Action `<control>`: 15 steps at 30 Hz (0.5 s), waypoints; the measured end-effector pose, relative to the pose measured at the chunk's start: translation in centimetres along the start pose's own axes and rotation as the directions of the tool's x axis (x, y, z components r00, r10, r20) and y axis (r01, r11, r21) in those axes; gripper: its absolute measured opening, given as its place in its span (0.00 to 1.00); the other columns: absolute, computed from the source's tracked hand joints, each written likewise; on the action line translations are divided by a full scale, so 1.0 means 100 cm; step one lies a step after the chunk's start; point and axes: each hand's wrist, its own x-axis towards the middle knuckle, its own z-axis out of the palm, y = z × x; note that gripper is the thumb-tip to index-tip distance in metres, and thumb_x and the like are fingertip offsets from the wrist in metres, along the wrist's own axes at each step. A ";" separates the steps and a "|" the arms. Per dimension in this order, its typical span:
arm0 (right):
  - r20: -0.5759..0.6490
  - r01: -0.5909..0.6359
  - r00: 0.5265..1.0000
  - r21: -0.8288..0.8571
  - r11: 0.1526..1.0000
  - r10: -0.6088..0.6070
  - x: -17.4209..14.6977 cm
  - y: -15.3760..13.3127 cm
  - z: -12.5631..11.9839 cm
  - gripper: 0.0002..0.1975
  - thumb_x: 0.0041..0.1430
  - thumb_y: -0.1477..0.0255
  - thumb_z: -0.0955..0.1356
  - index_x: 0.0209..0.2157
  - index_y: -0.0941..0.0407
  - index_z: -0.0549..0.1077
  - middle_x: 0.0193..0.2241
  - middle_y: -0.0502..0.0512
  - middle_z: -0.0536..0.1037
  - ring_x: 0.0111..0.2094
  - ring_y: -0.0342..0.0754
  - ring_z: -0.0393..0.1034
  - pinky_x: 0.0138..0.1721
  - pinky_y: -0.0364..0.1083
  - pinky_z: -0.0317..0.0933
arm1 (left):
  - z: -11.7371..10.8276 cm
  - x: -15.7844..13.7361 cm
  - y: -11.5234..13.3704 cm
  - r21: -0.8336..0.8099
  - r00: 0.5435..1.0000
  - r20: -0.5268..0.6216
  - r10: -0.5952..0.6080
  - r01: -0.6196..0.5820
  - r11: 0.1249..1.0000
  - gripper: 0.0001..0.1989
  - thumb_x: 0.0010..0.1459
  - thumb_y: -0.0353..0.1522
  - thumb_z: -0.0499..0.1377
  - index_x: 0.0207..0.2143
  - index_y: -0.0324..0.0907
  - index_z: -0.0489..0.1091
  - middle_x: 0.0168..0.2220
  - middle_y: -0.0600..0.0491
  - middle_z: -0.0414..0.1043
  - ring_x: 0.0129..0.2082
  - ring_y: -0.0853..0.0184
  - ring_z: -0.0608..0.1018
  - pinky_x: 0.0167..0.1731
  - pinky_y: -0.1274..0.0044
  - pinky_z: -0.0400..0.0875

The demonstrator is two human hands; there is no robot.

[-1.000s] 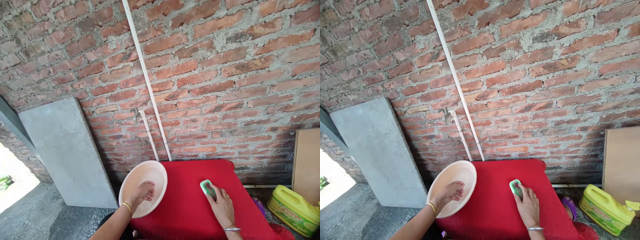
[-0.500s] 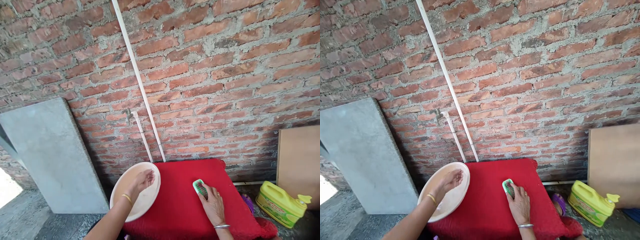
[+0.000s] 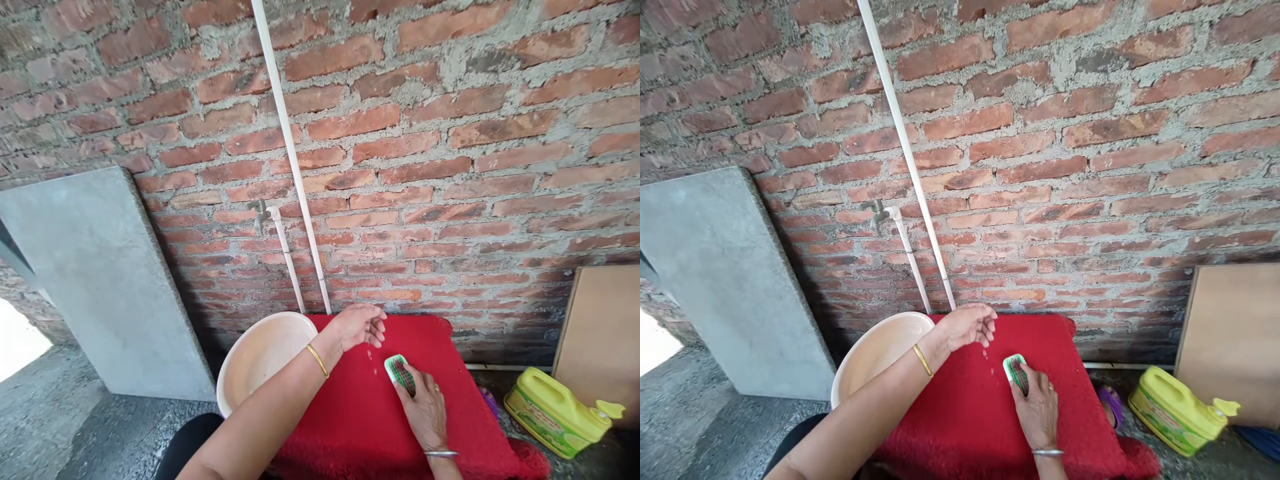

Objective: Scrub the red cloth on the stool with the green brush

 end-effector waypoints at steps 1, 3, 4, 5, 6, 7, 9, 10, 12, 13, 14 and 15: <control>-0.008 0.003 1.000 0.008 1.000 -0.003 0.000 0.001 0.001 0.23 0.63 0.56 0.63 0.52 0.52 0.74 0.42 0.60 0.76 0.42 0.57 0.71 0.43 0.53 0.62 | 0.003 -0.002 -0.005 0.029 0.999 0.036 -0.013 0.012 1.000 0.20 0.50 0.45 0.66 0.33 0.38 0.70 0.24 0.54 0.71 0.22 0.68 0.76 0.23 0.76 0.71; -0.019 0.010 1.000 0.020 1.000 -0.010 -0.001 0.002 0.002 0.23 0.63 0.55 0.62 0.52 0.52 0.74 0.41 0.60 0.76 0.42 0.57 0.71 0.42 0.53 0.62 | 0.002 -0.007 -0.019 0.105 0.996 0.078 -0.043 0.034 0.994 0.23 0.45 0.48 0.67 0.33 0.38 0.70 0.24 0.55 0.71 0.21 0.68 0.75 0.22 0.75 0.72; -0.021 0.012 1.000 0.023 1.000 -0.012 -0.001 0.002 0.002 0.23 0.63 0.55 0.62 0.52 0.52 0.74 0.41 0.60 0.76 0.42 0.57 0.71 0.42 0.53 0.62 | -0.001 -0.011 -0.026 0.150 0.995 0.079 -0.053 0.041 0.988 0.24 0.44 0.48 0.68 0.33 0.38 0.70 0.24 0.55 0.71 0.21 0.69 0.75 0.21 0.75 0.72; -0.022 0.014 1.000 0.025 1.000 -0.013 -0.002 0.002 0.002 0.23 0.63 0.55 0.62 0.52 0.52 0.74 0.41 0.60 0.76 0.42 0.57 0.71 0.42 0.53 0.62 | -0.006 -0.014 -0.033 0.197 0.996 0.069 -0.062 0.047 0.979 0.24 0.43 0.49 0.67 0.33 0.38 0.70 0.24 0.55 0.71 0.21 0.70 0.75 0.21 0.76 0.72; -0.020 0.015 1.000 0.028 1.000 -0.014 -0.002 0.002 0.001 0.23 0.63 0.55 0.62 0.52 0.52 0.74 0.42 0.60 0.76 0.42 0.57 0.71 0.42 0.53 0.62 | -0.014 -0.018 -0.040 0.248 0.997 0.043 -0.066 0.053 0.967 0.24 0.43 0.49 0.67 0.33 0.38 0.70 0.24 0.56 0.70 0.21 0.70 0.74 0.21 0.76 0.72; -0.016 0.014 1.000 0.030 0.999 -0.014 -0.002 0.002 0.000 0.24 0.63 0.55 0.61 0.52 0.52 0.74 0.42 0.60 0.76 0.42 0.57 0.71 0.42 0.53 0.62 | -0.024 -0.021 -0.045 0.301 0.998 0.005 -0.065 0.061 0.952 0.23 0.44 0.48 0.67 0.33 0.39 0.70 0.24 0.57 0.69 0.21 0.71 0.74 0.21 0.77 0.71; -0.003 0.008 1.000 0.033 0.999 -0.008 -0.002 0.001 -0.003 0.25 0.63 0.54 0.60 0.52 0.52 0.74 0.43 0.60 0.76 0.43 0.58 0.70 0.42 0.54 0.62 | -0.050 -0.029 -0.051 0.406 0.994 -0.104 -0.024 0.064 0.911 0.19 0.45 0.45 0.66 0.32 0.40 0.70 0.24 0.58 0.68 0.22 0.72 0.73 0.21 0.79 0.70; 0.003 0.003 1.000 0.034 0.999 -0.003 -0.002 0.001 -0.004 0.25 0.63 0.53 0.60 0.52 0.52 0.74 0.43 0.61 0.76 0.44 0.58 0.70 0.42 0.54 0.62 | -0.065 -0.033 -0.052 0.451 0.987 -0.162 0.015 0.060 0.890 0.17 0.46 0.43 0.65 0.32 0.40 0.70 0.24 0.59 0.67 0.22 0.73 0.72 0.21 0.80 0.69; 0.014 -0.006 1.000 0.033 0.999 0.006 -0.001 0.001 -0.006 0.27 0.63 0.52 0.58 0.52 0.53 0.74 0.44 0.61 0.76 0.44 0.59 0.71 0.43 0.55 0.62 | -0.100 -0.042 -0.051 0.499 0.954 -0.279 0.107 0.049 0.865 0.12 0.50 0.40 0.63 0.32 0.41 0.69 0.24 0.59 0.66 0.23 0.73 0.72 0.22 0.81 0.68; 0.021 -0.008 1.000 0.033 0.999 0.007 0.000 0.001 -0.007 0.28 0.63 0.52 0.58 0.52 0.53 0.74 0.43 0.61 0.76 0.43 0.59 0.71 0.43 0.55 0.62 | -0.118 -0.047 -0.051 0.502 0.932 -0.336 0.134 0.057 0.863 0.11 0.52 0.39 0.62 0.32 0.41 0.69 0.24 0.59 0.67 0.24 0.73 0.72 0.23 0.81 0.68; 0.028 -0.009 1.000 0.033 0.999 0.008 0.001 0.001 -0.008 0.29 0.63 0.51 0.57 0.52 0.54 0.74 0.42 0.62 0.76 0.43 0.59 0.71 0.43 0.55 0.62 | -0.136 -0.052 -0.052 0.499 0.902 -0.405 0.152 0.079 0.863 0.09 0.53 0.37 0.61 0.32 0.41 0.68 0.24 0.59 0.67 0.24 0.73 0.72 0.23 0.81 0.68; 0.034 -0.009 0.999 0.032 0.999 0.008 0.001 0.001 -0.008 0.30 0.63 0.50 0.57 0.52 0.54 0.74 0.42 0.62 0.76 0.43 0.60 0.71 0.43 0.56 0.62 | -0.153 -0.058 -0.053 0.492 0.864 -0.479 0.153 0.121 0.862 0.08 0.54 0.36 0.60 0.32 0.41 0.68 0.24 0.59 0.67 0.24 0.73 0.72 0.23 0.81 0.68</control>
